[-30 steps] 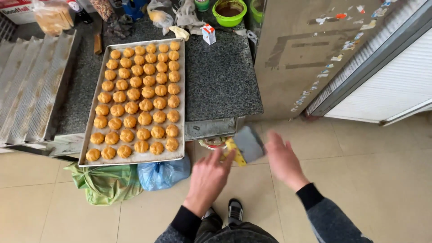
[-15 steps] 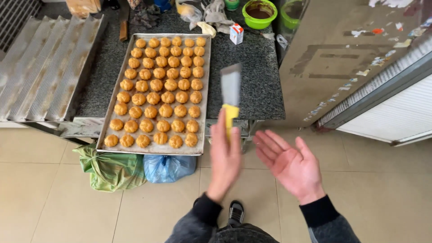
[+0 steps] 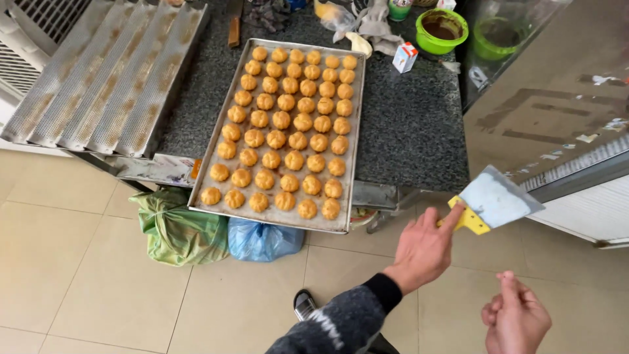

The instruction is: The person places a baguette into a plastic bag on a display case, then retrieves a tray of small round pastries from a refrigerator. Using a metal spatula, the person arranges the pastries into neat rows on the tray.

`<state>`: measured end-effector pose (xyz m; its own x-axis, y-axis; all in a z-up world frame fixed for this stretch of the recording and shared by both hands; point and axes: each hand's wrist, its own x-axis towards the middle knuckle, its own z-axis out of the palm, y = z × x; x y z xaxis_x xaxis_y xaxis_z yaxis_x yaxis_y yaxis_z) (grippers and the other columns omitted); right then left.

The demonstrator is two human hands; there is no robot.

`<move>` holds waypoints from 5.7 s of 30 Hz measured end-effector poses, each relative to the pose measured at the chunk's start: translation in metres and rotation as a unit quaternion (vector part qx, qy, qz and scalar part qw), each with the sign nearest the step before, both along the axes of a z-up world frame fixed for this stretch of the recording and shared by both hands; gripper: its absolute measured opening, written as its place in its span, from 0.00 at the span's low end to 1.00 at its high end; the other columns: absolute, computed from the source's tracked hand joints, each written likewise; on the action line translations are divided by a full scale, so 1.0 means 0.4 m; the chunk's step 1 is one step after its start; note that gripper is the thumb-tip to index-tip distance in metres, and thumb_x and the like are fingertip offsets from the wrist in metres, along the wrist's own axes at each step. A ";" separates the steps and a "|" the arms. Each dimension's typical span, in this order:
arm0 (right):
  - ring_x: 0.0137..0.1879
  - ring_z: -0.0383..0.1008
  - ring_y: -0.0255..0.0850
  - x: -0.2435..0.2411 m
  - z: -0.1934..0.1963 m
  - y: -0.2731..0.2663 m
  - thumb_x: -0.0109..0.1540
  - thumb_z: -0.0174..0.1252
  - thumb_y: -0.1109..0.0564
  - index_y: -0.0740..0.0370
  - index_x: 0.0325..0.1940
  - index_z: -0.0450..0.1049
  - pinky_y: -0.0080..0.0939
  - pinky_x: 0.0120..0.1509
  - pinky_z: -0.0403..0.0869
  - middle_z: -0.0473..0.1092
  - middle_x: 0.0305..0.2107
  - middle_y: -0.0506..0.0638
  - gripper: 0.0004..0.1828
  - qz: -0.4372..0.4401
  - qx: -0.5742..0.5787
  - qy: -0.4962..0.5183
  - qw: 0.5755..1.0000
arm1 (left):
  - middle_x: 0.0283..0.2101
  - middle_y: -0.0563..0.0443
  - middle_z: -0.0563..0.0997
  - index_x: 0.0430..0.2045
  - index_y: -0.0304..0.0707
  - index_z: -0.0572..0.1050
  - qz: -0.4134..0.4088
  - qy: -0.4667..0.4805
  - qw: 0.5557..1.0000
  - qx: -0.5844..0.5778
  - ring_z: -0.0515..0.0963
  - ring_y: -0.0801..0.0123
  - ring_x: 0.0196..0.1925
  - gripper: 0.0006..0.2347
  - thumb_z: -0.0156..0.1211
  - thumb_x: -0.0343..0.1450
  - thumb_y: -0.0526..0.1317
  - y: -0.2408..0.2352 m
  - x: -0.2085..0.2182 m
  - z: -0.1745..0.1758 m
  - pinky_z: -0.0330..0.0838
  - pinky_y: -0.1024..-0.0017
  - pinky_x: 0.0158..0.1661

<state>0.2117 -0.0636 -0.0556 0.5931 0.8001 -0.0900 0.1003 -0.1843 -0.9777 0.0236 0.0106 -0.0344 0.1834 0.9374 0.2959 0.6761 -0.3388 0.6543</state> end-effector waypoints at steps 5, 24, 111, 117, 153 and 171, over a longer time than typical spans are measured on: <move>0.30 0.46 0.31 -0.063 -0.107 0.081 0.88 0.51 0.46 0.47 0.29 0.51 0.41 0.33 0.49 0.51 0.24 0.39 0.34 0.008 -0.039 -0.001 0.999 | 0.52 0.39 0.67 0.85 0.52 0.54 -0.009 -0.084 0.983 -0.164 0.76 0.33 0.39 0.30 0.49 0.82 0.39 -0.126 -0.241 0.083 0.75 0.34 0.35; 0.45 0.83 0.52 -0.770 -0.235 0.131 0.72 0.62 0.53 0.39 0.91 0.49 0.55 0.47 0.84 0.79 0.49 0.54 0.46 0.412 -0.428 0.365 0.717 | 0.55 0.51 0.77 0.78 0.68 0.67 0.485 -0.067 0.861 -0.138 0.85 0.46 0.49 0.26 0.56 0.80 0.49 -0.448 -0.762 -0.075 0.80 0.47 0.40; 0.52 0.86 0.48 -1.160 -0.417 0.287 0.75 0.47 0.37 0.54 0.71 0.81 0.50 0.53 0.84 0.84 0.58 0.49 0.30 0.341 -0.438 0.375 0.742 | 0.31 0.51 0.79 0.30 0.44 0.88 0.275 0.400 0.852 -0.195 0.89 0.56 0.27 0.06 0.64 0.71 0.35 -0.171 -1.099 -0.163 0.79 0.62 0.26; 0.51 0.86 0.49 -1.164 -0.474 0.286 0.75 0.49 0.40 0.57 0.70 0.81 0.49 0.53 0.84 0.84 0.56 0.51 0.28 0.319 -0.433 0.387 0.749 | 0.35 0.56 0.78 0.37 0.43 0.85 0.348 0.374 0.846 -0.151 0.91 0.57 0.26 0.06 0.60 0.73 0.36 -0.180 -1.061 -0.212 0.84 0.58 0.26; 0.48 0.87 0.47 -1.170 -0.417 0.289 0.74 0.48 0.38 0.52 0.65 0.84 0.49 0.47 0.82 0.86 0.52 0.48 0.28 0.333 -0.434 0.333 0.768 | 0.36 0.60 0.77 0.51 0.50 0.84 0.367 0.380 0.843 -0.098 0.91 0.61 0.27 0.13 0.58 0.74 0.38 -0.006 -1.107 -0.294 0.83 0.61 0.25; 0.69 0.74 0.54 -1.345 -0.145 0.484 0.73 0.51 0.41 0.52 0.68 0.80 0.55 0.72 0.70 0.80 0.61 0.51 0.25 0.570 0.000 -0.292 0.768 | 0.27 0.58 0.80 0.22 0.56 0.84 0.257 0.480 0.812 -0.212 0.80 0.73 0.22 0.12 0.63 0.73 0.33 -0.139 -1.242 -0.023 0.66 0.71 0.21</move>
<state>-0.3262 0.1302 -0.1137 -0.5541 0.8290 -0.0756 0.6185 0.3492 -0.7039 -0.4732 -0.0450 -0.0436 -0.3087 0.9434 -0.1209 0.9243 0.2676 -0.2723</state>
